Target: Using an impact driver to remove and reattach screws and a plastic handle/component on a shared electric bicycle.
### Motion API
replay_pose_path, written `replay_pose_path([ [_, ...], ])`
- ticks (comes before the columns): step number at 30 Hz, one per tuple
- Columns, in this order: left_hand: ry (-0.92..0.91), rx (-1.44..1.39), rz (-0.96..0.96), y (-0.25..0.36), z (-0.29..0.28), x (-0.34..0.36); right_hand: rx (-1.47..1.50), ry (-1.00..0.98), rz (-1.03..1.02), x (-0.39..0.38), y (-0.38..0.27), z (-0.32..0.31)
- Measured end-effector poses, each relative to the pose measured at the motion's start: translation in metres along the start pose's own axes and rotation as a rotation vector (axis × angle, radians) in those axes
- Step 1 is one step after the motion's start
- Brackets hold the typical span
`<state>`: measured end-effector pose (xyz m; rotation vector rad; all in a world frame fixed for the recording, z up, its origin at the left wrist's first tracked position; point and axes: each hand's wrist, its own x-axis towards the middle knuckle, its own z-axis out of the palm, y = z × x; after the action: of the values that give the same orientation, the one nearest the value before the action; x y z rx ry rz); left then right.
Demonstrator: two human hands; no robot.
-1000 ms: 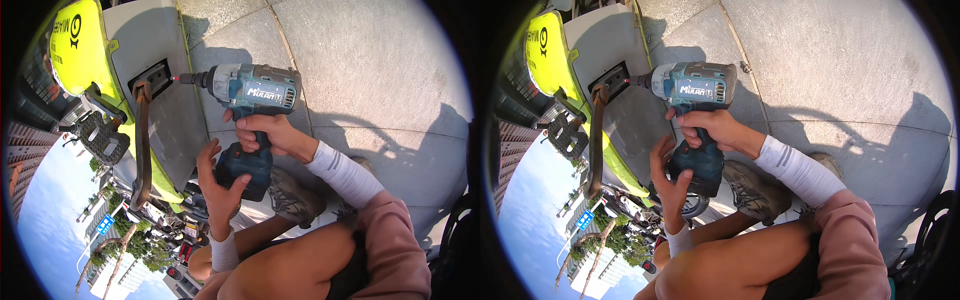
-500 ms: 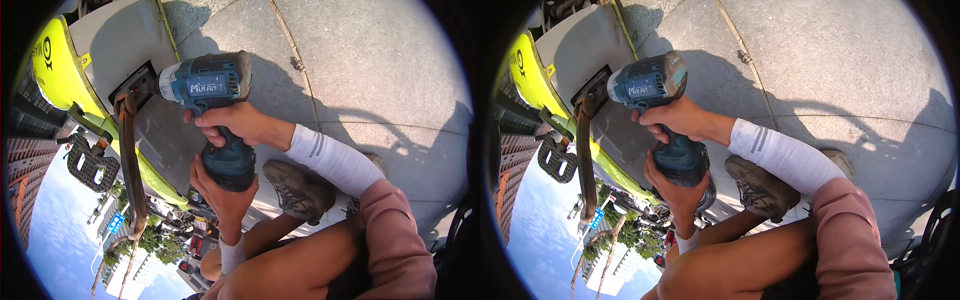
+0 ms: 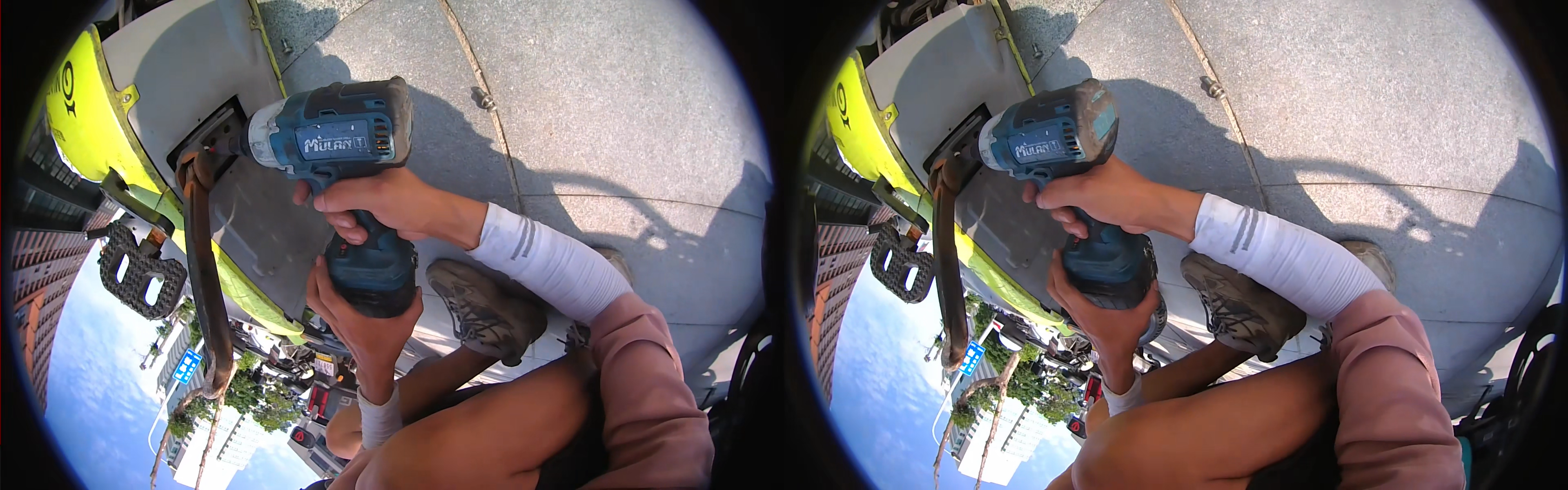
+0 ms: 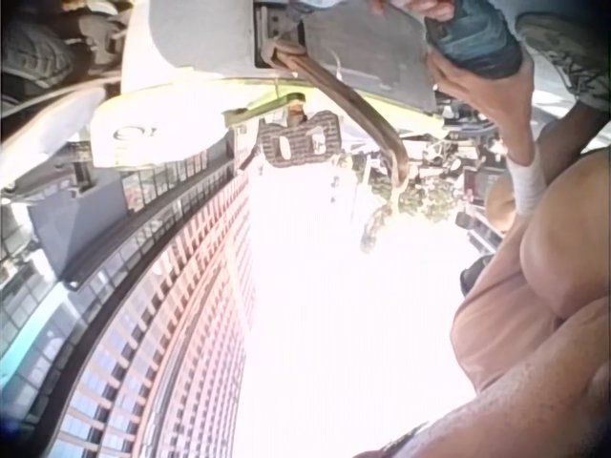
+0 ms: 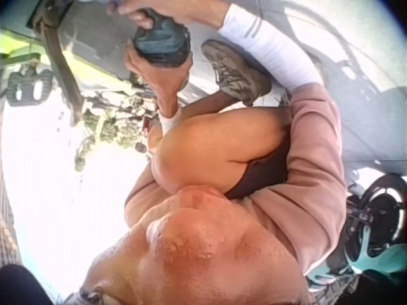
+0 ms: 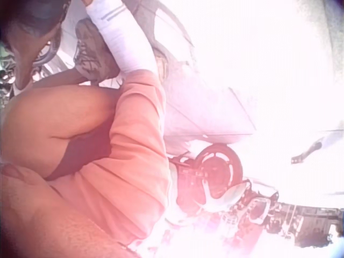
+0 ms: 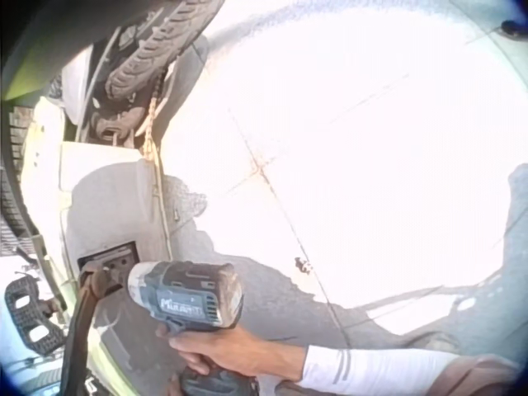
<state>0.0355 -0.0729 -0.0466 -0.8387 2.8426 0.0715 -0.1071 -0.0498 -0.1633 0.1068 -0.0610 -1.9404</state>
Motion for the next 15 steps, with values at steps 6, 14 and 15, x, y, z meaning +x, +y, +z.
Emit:
replay_pose_path([
  [6,0.022,-0.086,0.037,-0.003,0.008,-0.001,-0.118,0.009,-0.041,0.000,-0.006,0.006],
  [14,0.009,-0.138,0.068,-0.018,0.021,0.008,-0.326,0.081,-0.128,0.001,-0.006,0.015],
  [15,-0.002,-0.138,0.089,-0.021,0.020,0.007,-0.351,0.103,-0.110,-0.001,-0.011,0.020],
])
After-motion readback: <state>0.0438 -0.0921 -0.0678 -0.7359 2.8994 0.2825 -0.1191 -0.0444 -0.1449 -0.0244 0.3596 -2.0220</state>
